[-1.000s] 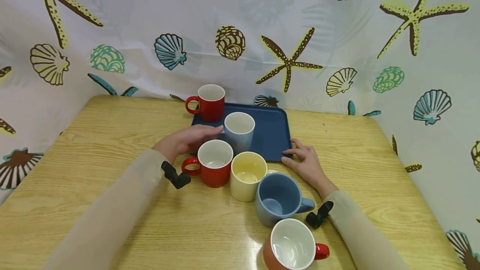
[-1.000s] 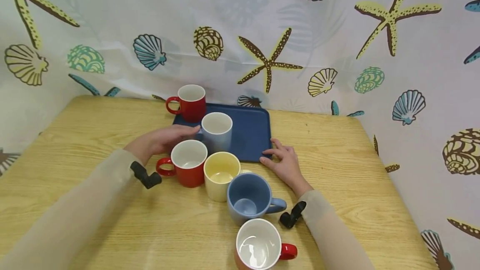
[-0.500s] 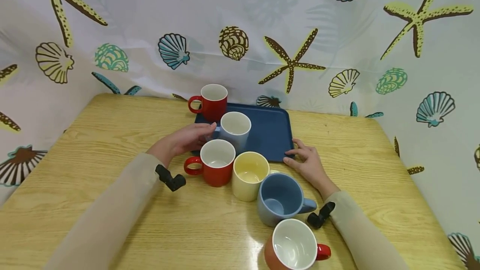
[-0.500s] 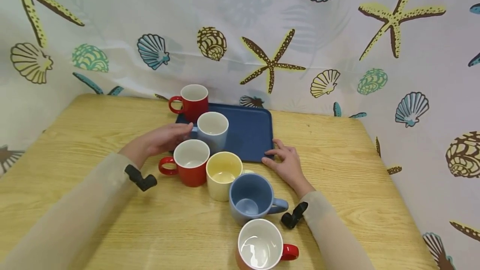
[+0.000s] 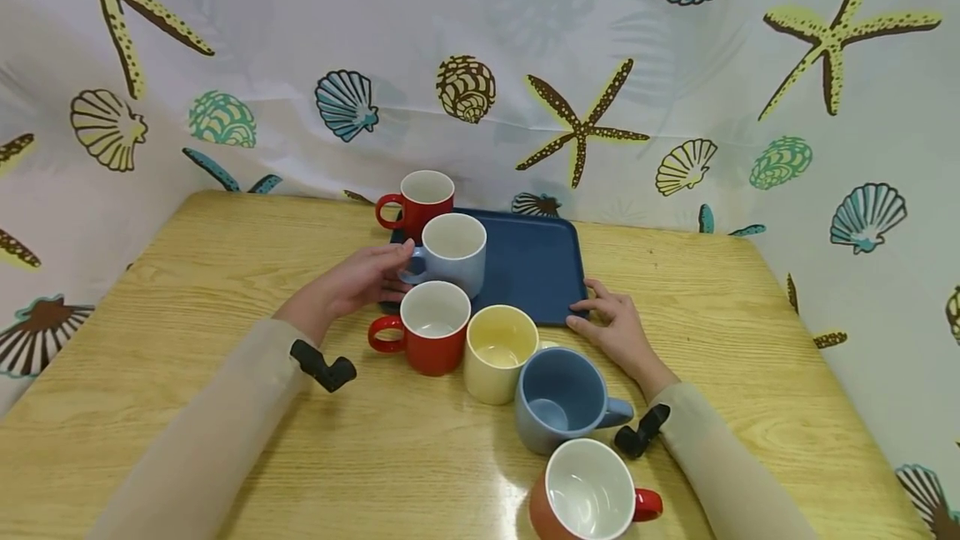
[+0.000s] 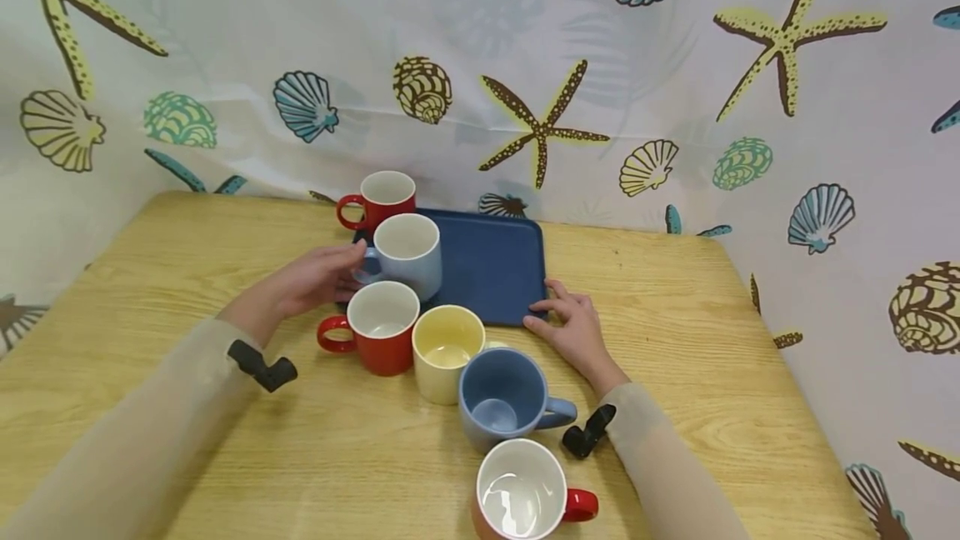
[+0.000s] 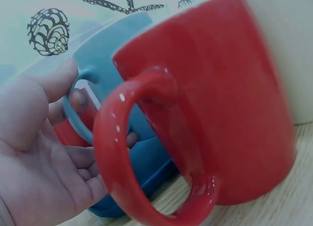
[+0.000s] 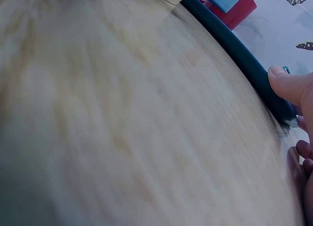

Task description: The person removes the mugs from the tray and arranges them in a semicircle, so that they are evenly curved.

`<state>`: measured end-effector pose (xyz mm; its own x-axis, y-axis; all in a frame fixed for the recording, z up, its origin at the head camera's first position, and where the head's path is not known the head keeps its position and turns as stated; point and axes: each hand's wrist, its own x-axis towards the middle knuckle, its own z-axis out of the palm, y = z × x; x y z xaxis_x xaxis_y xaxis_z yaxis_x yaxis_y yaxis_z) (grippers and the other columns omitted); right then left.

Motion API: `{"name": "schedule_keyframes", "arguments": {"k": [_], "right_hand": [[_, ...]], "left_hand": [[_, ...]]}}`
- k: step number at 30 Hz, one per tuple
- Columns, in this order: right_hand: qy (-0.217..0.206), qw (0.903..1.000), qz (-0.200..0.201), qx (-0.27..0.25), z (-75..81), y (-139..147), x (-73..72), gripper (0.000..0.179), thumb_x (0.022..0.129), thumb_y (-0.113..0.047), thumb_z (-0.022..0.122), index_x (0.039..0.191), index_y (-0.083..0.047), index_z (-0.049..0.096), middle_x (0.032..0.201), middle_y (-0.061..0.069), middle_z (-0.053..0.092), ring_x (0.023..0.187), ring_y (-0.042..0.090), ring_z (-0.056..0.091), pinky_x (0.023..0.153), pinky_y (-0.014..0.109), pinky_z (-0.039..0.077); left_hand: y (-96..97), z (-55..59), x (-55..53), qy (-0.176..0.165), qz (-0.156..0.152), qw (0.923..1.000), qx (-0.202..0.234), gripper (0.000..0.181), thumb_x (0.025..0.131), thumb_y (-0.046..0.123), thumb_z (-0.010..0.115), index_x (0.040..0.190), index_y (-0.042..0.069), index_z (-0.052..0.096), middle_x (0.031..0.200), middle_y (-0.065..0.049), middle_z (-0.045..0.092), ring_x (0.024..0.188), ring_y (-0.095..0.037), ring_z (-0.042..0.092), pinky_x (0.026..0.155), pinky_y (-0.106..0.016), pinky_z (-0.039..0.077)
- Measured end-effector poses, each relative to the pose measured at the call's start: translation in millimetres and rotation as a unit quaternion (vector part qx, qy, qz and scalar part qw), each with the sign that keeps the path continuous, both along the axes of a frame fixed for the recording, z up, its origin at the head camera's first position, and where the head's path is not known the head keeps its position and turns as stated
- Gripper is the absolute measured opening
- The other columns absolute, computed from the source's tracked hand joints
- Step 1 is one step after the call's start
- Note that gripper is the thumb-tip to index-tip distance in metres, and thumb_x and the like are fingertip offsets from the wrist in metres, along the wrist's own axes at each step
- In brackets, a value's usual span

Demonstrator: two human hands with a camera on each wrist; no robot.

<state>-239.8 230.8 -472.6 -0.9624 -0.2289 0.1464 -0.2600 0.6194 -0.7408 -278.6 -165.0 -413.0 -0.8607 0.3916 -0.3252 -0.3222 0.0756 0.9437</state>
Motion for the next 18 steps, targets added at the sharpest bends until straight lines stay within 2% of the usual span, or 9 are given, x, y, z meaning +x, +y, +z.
{"name": "schedule_keyframes", "arguments": {"k": [4, 10, 18], "right_hand": [[0.0, 1.0, -0.001, 0.001, -0.6, -0.2, -0.3, 0.037, 0.084, -0.038, 0.068, 0.11, -0.012, 0.069, 0.148, 0.002, 0.034, 0.124, 0.028, 0.03, 0.1, 0.053, 0.027], [0.003, 1.0, -0.001, -0.005, -1.7, -0.1, -0.1, 0.036, 0.084, -0.037, 0.068, 0.109, -0.012, 0.069, 0.148, 0.003, 0.034, 0.123, 0.028, 0.03, 0.099, 0.053, 0.028], [0.004, 1.0, -0.001, -0.003, 0.0, -0.1, -0.5, 0.035, 0.084, -0.037, 0.068, 0.109, -0.012, 0.069, 0.148, 0.003, 0.034, 0.123, 0.028, 0.03, 0.099, 0.053, 0.028]], "left_hand": [[-1.3, 2.2, 2.9, -0.011, 0.016, 0.9996, 0.019, 0.044, 0.088, 0.052, 0.054, 0.081, 0.009, 0.047, 0.098, -0.011, 0.046, 0.096, -0.027, 0.049, 0.088, -0.037, 0.048], [-5.5, 3.8, 5.4, -0.02, 0.041, 0.9986, 0.025, 0.044, 0.088, 0.05, 0.054, 0.084, 0.008, 0.048, 0.103, -0.011, 0.046, 0.099, -0.028, 0.048, 0.095, -0.04, 0.043], [-16.5, 7.1, 9.0, 0.002, 0.049, 0.9986, 0.018, 0.046, 0.088, 0.052, 0.054, 0.082, 0.006, 0.048, 0.116, -0.016, 0.047, 0.102, -0.031, 0.048, 0.085, -0.031, 0.048]]}}
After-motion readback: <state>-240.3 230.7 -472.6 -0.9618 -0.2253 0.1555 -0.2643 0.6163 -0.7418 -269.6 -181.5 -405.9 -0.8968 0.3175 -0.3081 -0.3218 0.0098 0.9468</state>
